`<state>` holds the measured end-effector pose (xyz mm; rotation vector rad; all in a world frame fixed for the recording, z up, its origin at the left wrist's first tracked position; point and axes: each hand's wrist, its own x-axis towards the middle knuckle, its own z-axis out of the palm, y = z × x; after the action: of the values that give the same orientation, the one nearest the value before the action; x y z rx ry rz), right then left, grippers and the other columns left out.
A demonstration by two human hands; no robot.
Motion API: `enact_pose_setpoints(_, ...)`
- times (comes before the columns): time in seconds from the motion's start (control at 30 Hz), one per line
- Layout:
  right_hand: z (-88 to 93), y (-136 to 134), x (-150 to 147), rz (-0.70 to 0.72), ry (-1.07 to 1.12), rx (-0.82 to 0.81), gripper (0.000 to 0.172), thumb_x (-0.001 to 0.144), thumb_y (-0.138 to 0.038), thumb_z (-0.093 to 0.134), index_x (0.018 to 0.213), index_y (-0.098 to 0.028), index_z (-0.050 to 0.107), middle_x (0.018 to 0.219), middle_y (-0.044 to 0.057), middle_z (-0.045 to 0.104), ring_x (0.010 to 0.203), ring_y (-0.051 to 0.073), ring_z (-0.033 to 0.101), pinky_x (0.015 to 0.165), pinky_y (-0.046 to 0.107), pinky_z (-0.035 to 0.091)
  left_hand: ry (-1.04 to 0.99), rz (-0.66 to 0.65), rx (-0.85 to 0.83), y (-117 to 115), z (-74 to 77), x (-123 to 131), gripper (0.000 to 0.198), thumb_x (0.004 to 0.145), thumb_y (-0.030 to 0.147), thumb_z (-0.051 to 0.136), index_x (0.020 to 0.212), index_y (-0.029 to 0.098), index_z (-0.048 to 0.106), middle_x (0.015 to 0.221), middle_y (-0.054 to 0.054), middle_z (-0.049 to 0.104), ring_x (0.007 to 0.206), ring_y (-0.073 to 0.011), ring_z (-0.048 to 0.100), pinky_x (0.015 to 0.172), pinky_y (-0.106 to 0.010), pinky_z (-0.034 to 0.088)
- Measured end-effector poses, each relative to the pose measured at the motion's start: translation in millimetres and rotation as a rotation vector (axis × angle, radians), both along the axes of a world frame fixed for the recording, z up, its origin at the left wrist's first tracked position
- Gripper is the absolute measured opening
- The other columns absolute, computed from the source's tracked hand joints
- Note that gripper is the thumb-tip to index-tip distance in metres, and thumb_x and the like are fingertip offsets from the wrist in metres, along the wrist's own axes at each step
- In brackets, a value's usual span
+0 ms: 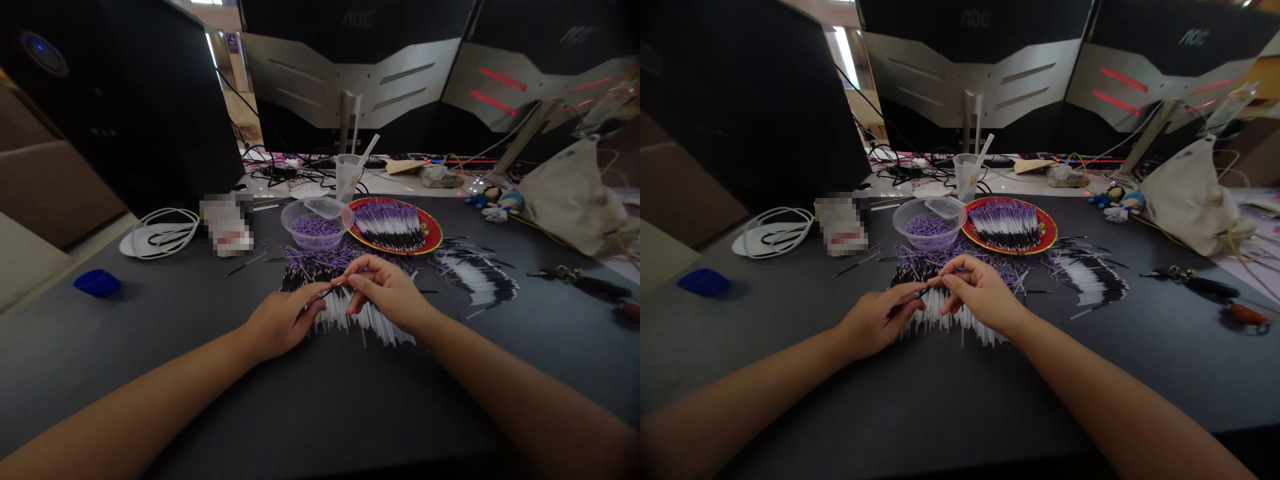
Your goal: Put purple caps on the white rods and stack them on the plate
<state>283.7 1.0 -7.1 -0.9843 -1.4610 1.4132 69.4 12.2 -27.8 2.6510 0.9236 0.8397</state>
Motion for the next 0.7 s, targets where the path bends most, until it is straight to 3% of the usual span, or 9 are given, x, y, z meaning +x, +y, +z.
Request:
enact_pose_setpoints(0.23, 0.9, -1.7, -1.6, 0.02, 0.003, -0.002, 0.017, 0.085, -0.035, 0.056, 0.091, -0.021, 0.048, 0.097, 0.005, 0.066, 0.054, 0.01, 0.064, 0.053, 0.025, 0.049, -0.03, 0.0, 0.023, -1.0, 0.8, 0.2, 0.027, 0.092, 0.026, 0.044, 0.118, 0.019, 0.044, 0.081, 0.001, 0.07, 0.065, -0.0117, 0.066, 0.06, -0.021, 0.05)
enact_pose_setpoints(0.4, 0.7, -4.4, -5.7, 0.038, -0.082, 0.05, 0.012, 0.082, -0.027, 0.059, 0.089, -0.018, 0.055, 0.077, 0.0, 0.062, 0.057, 0.01, 0.062, 0.057, 0.025, 0.05, 0.022, -0.005, -0.011, -2.0, 2.4, 0.7, 0.031, 0.093, 0.027, 0.042, 0.123, 0.02, 0.04, 0.078, 0.002, 0.07, 0.063, -0.0117, 0.065, 0.058, -0.021, 0.048)
enact_pose_setpoints(0.53, -1.0, -6.3, -6.3, 0.054, -0.179, 0.097, 0.015, 0.081, -0.023, 0.059, 0.095, -0.02, 0.057, 0.079, 0.0, 0.062, 0.061, 0.01, 0.061, 0.06, 0.025, 0.05, 0.017, -0.012, 0.006, -1.4, 1.9, -0.4, 0.025, 0.093, 0.028, 0.042, 0.116, 0.019, 0.048, 0.077, 0.0, 0.069, 0.063, -0.0121, 0.065, 0.059, -0.022, 0.048)
enact_pose_setpoints(0.7, -1.2, -5.7, -2.9, -0.041, -0.268, 0.192, 0.014, 0.083, -0.031, 0.058, 0.087, -0.019, 0.062, 0.071, 0.0, 0.061, 0.058, 0.011, 0.06, 0.057, 0.025, 0.048, 0.029, 0.041, 0.05, -1.2, 1.7, -0.3, 0.021, 0.091, 0.03, 0.047, 0.104, 0.019, 0.058, 0.08, -0.001, 0.068, 0.059, -0.0105, 0.061, 0.057, -0.021, 0.047)
